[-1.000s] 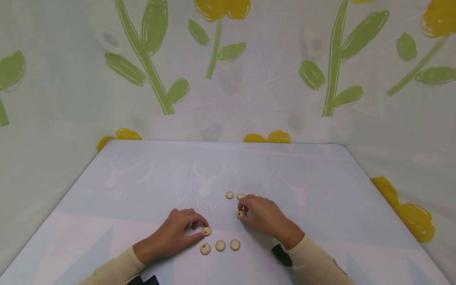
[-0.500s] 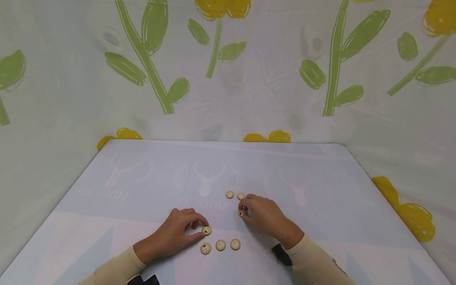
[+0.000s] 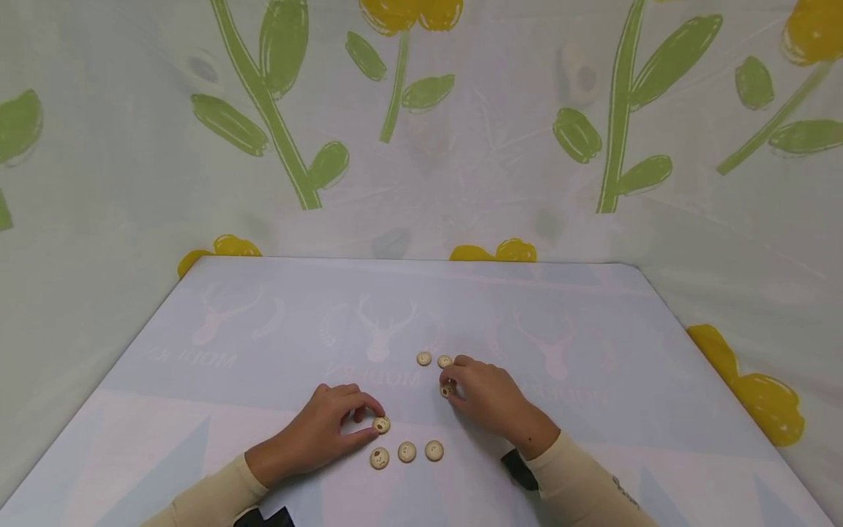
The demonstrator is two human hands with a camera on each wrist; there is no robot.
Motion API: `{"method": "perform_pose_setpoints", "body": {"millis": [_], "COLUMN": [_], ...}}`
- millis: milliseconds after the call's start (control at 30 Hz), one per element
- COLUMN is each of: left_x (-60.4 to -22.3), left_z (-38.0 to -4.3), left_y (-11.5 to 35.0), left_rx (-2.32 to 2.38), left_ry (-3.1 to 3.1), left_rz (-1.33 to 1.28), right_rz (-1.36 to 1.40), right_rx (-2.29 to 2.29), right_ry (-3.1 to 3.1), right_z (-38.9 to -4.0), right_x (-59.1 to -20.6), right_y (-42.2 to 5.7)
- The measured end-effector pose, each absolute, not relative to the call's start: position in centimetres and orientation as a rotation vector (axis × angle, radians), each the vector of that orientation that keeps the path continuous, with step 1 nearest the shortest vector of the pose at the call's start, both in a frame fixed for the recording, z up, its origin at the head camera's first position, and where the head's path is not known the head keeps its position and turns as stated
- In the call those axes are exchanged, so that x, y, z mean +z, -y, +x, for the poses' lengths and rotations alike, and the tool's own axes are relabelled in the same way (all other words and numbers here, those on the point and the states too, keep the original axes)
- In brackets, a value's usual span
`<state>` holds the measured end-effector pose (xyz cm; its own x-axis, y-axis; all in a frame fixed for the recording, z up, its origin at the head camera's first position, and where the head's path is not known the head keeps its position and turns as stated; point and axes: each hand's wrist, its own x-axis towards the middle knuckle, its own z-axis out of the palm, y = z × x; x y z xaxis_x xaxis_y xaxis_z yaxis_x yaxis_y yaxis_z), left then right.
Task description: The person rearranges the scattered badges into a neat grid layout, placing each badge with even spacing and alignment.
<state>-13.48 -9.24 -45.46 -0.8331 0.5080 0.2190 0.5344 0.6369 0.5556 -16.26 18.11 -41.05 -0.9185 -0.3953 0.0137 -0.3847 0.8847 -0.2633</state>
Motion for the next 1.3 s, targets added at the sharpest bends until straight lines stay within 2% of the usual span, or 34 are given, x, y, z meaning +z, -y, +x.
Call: {"method": "perform_pose_setpoints", "body": {"millis": [1300], "left_x": [-45.55], "left_z": [-13.67], "left_y": [9.36], "left_rx": [-0.935], "left_ry": [2.803], "left_rz": [-0.9], "right_rz": [-0.709], "right_rx": [-0.427], "right_ry": [-2.974], "right_z": [-16.4], "right_x": [-41.14], "right_y": [-18.41]}}
